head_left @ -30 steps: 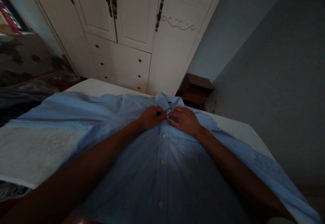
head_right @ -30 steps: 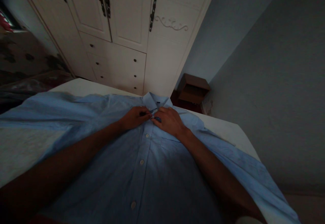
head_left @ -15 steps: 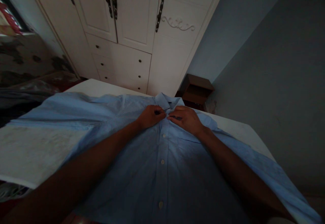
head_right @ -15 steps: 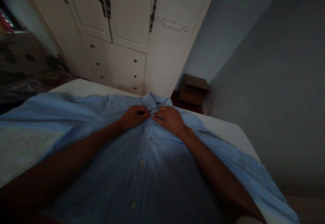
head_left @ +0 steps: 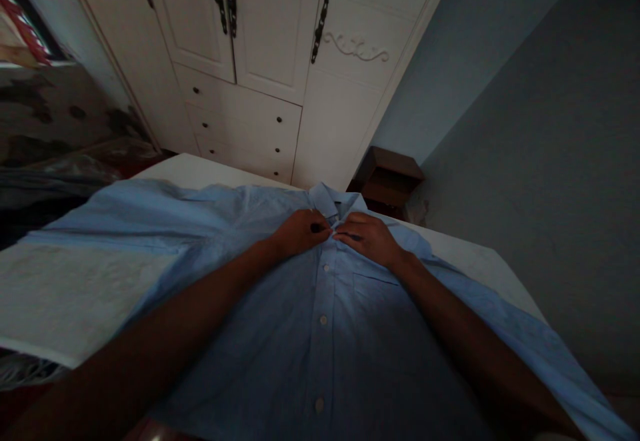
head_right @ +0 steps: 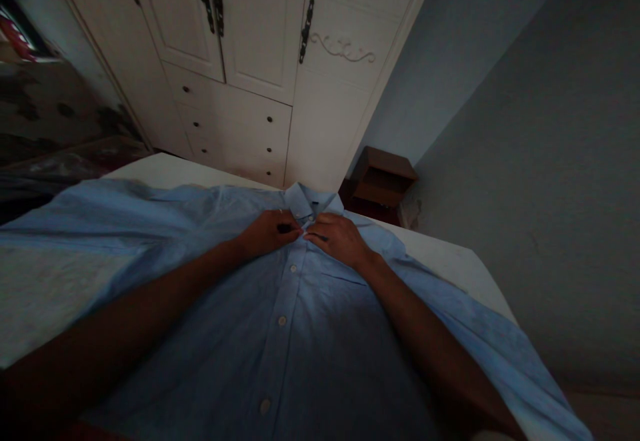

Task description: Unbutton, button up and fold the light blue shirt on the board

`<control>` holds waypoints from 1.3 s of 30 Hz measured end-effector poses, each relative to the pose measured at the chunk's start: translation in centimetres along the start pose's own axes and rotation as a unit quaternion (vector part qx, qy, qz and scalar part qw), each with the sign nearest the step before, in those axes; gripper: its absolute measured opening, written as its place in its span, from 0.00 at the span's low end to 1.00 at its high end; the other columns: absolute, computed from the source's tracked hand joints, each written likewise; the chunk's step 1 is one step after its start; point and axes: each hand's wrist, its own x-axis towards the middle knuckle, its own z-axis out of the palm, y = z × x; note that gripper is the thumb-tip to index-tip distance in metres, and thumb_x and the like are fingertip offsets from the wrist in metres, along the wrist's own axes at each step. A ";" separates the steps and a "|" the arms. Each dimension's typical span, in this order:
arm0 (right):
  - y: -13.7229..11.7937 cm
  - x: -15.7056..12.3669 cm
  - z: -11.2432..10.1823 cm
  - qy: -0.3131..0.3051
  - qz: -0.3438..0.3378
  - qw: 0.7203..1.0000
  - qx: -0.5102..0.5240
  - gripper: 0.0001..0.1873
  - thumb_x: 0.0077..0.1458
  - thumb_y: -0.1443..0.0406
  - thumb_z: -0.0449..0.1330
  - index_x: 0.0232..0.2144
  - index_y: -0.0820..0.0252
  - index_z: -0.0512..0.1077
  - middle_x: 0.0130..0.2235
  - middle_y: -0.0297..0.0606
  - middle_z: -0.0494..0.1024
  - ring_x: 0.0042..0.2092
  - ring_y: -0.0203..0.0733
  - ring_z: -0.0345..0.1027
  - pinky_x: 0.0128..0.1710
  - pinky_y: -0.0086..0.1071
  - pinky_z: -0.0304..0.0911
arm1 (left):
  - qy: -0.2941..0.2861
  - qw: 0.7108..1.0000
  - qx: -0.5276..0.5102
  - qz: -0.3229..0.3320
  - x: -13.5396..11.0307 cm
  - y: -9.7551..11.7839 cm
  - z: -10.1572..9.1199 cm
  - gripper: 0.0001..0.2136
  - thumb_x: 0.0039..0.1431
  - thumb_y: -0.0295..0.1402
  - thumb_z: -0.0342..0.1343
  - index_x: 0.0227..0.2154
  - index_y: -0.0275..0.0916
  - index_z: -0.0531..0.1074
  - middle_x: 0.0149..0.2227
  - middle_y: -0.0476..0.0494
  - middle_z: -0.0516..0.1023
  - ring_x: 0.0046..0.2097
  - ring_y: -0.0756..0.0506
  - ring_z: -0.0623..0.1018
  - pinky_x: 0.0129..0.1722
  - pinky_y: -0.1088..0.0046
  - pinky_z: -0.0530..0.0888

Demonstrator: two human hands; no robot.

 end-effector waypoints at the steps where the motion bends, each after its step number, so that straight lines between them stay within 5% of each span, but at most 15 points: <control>1: 0.0 0.0 0.1 -0.005 -0.002 1.000 -0.008 0.16 0.62 0.56 0.56 0.32 0.59 0.77 0.30 0.38 0.74 0.33 0.38 0.68 0.33 0.30 0.62 | 0.000 1.000 0.010 0.006 0.0 -0.1 0.0 0.07 0.55 0.33 0.55 0.28 0.37 0.76 0.30 0.46 0.77 0.33 0.48 0.75 0.36 0.72 0.69; 19: 0.0 0.0 -0.6 -0.011 -0.007 0.997 0.070 0.14 0.59 0.55 0.59 0.40 0.57 0.77 0.36 0.40 0.76 0.39 0.40 0.70 0.40 0.33 0.66 | 0.025 0.999 0.012 0.035 -0.1 0.4 -0.6 0.08 0.60 0.34 0.53 0.33 0.37 0.76 0.35 0.44 0.77 0.38 0.47 0.75 0.42 0.70 0.71; 24: 1.0 0.2 -1.8 -0.021 0.036 0.998 0.054 0.17 0.58 0.55 0.60 0.46 0.57 0.74 0.41 0.41 0.75 0.42 0.42 0.70 0.44 0.36 0.67 | 0.046 0.986 0.138 0.077 0.0 0.5 -1.7 0.13 0.64 0.34 0.47 0.39 0.36 0.76 0.41 0.39 0.77 0.45 0.43 0.75 0.48 0.64 0.69; 29: 2.7 -0.2 -2.6 -0.054 0.076 0.994 0.053 0.21 0.56 0.53 0.62 0.49 0.54 0.74 0.48 0.44 0.74 0.50 0.49 0.68 0.51 0.46 0.65 | 0.017 0.969 0.245 0.036 -0.1 0.2 -1.9 0.15 0.62 0.32 0.49 0.49 0.35 0.73 0.51 0.34 0.74 0.53 0.37 0.72 0.52 0.56 0.68; 33: 4.2 -0.8 -2.2 -0.077 0.047 0.991 0.103 0.15 0.63 0.60 0.54 0.49 0.52 0.74 0.55 0.43 0.72 0.57 0.46 0.65 0.56 0.46 0.61 | -0.005 0.969 0.248 0.013 -0.1 0.1 -1.8 0.17 0.64 0.33 0.45 0.50 0.35 0.71 0.51 0.35 0.75 0.51 0.38 0.73 0.52 0.58 0.68; 39: 4.6 -0.8 -0.3 -0.048 0.078 0.996 0.017 0.26 0.59 0.74 0.50 0.57 0.51 0.67 0.57 0.42 0.72 0.62 0.48 0.59 0.58 0.53 0.51 | -0.001 0.970 0.241 -0.010 0.2 0.0 -1.8 0.16 0.66 0.33 0.43 0.49 0.36 0.72 0.47 0.36 0.77 0.48 0.41 0.75 0.51 0.61 0.70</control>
